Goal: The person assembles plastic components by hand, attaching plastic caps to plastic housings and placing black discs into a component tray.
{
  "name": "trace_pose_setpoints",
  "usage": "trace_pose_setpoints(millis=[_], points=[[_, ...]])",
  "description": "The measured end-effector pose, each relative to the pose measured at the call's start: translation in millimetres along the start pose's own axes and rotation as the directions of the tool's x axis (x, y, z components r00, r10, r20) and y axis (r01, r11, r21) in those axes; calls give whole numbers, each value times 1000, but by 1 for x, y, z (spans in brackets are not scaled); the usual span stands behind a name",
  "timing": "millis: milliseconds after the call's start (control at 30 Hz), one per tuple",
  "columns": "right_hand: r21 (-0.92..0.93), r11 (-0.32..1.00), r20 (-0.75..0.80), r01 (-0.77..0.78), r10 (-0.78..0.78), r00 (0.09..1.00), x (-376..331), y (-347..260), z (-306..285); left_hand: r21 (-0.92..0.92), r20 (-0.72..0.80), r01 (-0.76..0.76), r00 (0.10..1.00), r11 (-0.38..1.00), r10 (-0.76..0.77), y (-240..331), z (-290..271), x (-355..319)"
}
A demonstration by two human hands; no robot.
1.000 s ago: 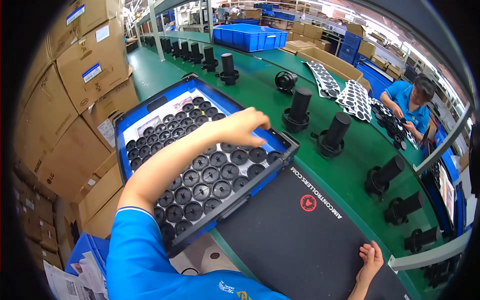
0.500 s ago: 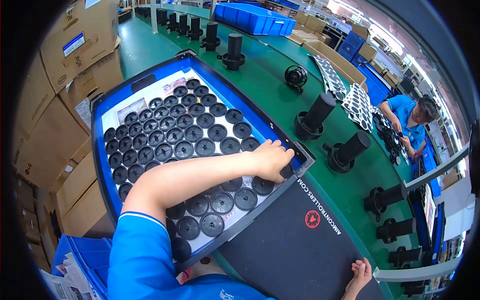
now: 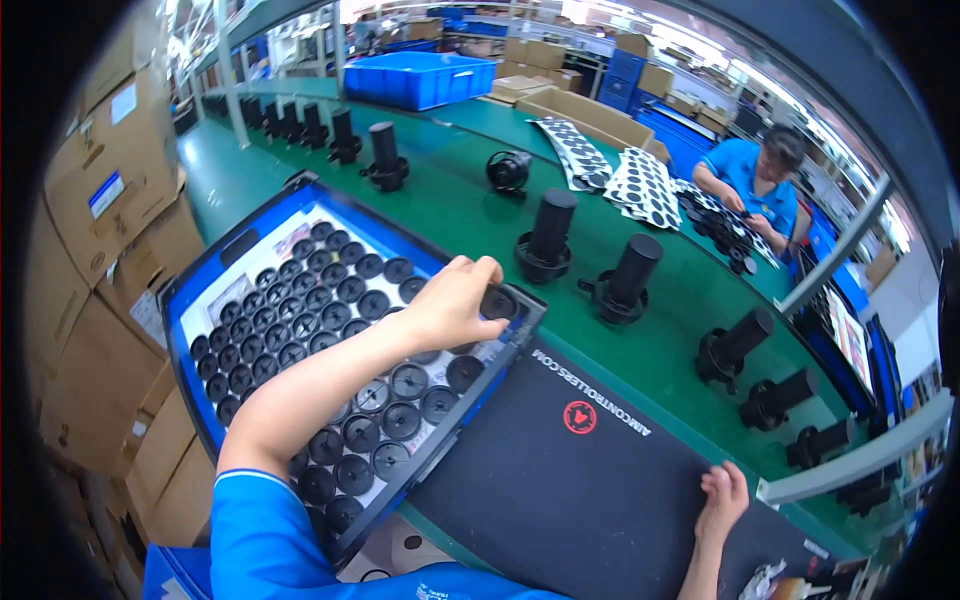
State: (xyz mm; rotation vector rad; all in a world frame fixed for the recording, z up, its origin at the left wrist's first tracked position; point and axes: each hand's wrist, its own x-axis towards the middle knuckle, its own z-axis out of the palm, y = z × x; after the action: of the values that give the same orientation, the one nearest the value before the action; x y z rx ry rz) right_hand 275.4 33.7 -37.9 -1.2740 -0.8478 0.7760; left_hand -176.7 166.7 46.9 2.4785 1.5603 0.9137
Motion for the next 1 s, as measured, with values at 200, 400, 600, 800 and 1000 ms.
trace_pose_setpoints(millis=[200, 400, 600, 800, 1000], points=[[351, 918, 487, -182, -13, 873, -24, -29, 110, -408, -16, 27, 999, 912, -37, 84, -2, 3], [621, 648, 612, -442, -48, 789, -36, -49, 144, -764, 141, 109, 990, 636, 0, 162, 50, -5], [690, 559, 560, -459, -11, 828, -20, -32, 106, -663, 197, 72, 977, 745, 80, 193, 86, 8], [721, 526, 520, -450, 19, 854, -1, -19, 61, -450, -113, -187, 982, 873, 153, 198, 127, 40], [645, 652, 415, -398, 138, 899, 1, 5, 22, -478, -356, 255, 819, 841, -450, 131, 156, 160]])
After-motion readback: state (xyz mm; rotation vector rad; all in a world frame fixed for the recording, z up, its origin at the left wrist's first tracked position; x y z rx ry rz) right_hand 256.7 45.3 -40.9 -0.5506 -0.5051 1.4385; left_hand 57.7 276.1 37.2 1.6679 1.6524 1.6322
